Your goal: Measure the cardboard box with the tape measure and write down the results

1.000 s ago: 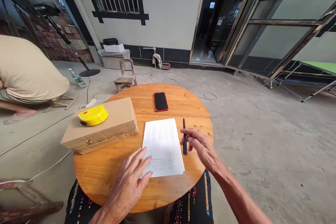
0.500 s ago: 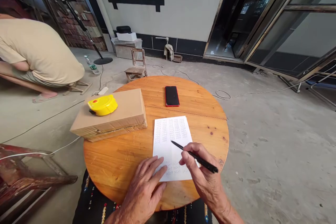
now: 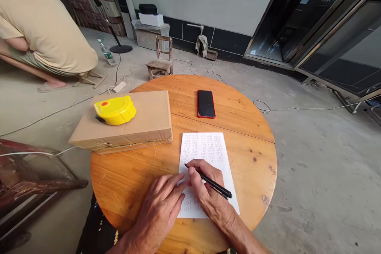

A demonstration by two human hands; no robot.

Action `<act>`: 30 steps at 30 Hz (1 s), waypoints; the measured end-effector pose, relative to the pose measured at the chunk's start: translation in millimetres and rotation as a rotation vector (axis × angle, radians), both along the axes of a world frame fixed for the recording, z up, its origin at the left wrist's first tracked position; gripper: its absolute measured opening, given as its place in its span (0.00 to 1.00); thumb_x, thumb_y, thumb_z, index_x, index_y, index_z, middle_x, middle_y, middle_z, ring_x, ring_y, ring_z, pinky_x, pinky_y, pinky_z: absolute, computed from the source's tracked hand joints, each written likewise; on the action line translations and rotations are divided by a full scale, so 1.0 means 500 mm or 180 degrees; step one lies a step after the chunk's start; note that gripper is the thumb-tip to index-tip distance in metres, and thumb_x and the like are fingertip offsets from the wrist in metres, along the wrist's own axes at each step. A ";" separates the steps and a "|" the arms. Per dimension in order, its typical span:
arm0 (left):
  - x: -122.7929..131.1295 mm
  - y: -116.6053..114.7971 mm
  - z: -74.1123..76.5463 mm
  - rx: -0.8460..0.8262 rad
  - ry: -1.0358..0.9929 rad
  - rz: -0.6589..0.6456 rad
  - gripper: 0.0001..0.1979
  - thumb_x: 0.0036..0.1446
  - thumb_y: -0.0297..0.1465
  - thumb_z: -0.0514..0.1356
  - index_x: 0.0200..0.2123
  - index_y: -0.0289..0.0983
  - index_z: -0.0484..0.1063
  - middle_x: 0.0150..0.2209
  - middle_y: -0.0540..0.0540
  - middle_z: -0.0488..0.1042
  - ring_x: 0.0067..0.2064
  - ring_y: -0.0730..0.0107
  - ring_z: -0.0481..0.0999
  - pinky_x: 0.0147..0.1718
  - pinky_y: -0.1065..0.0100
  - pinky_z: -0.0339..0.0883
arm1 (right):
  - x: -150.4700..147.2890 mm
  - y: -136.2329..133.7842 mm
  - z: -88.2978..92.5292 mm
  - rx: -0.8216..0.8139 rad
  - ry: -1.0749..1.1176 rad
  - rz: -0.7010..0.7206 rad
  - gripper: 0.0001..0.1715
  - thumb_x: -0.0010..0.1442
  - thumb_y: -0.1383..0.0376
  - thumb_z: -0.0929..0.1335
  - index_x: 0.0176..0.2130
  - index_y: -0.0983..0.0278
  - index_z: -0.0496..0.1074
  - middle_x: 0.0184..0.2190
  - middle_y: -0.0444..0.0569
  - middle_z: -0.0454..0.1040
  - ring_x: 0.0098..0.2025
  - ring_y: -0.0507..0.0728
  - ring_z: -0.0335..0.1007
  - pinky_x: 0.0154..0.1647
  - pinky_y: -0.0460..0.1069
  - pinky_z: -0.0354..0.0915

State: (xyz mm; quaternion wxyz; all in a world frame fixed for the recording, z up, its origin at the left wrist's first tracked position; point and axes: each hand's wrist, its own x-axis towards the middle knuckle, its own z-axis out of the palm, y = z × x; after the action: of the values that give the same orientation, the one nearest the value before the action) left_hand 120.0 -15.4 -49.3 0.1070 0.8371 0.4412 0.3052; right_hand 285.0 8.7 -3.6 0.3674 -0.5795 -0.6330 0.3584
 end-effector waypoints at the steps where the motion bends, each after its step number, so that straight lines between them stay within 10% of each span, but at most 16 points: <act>1: 0.000 0.000 0.000 -0.0018 -0.0048 0.0016 0.17 0.60 0.20 0.55 0.51 0.36 0.71 0.49 0.43 0.77 0.45 0.56 0.75 0.41 0.54 0.73 | -0.004 0.005 -0.008 0.0046 -0.0074 0.0016 0.15 0.68 0.57 0.62 0.38 0.62 0.73 0.23 0.42 0.72 0.26 0.53 0.69 0.30 0.47 0.64; 30: 0.001 0.003 -0.002 -0.0231 -0.0532 0.0101 0.09 0.63 0.21 0.54 0.43 0.35 0.72 0.51 0.44 0.76 0.48 0.59 0.72 0.46 0.57 0.69 | -0.023 0.019 -0.050 0.0274 -0.0561 0.0177 0.13 0.68 0.64 0.62 0.32 0.63 0.71 0.25 0.44 0.74 0.26 0.52 0.69 0.28 0.45 0.65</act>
State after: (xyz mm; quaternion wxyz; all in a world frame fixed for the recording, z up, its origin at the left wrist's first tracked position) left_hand 120.4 -13.9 -50.1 0.1688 0.7972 0.4548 0.3595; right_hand 273.6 18.4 -28.8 0.3248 -0.5746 -0.6935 0.2886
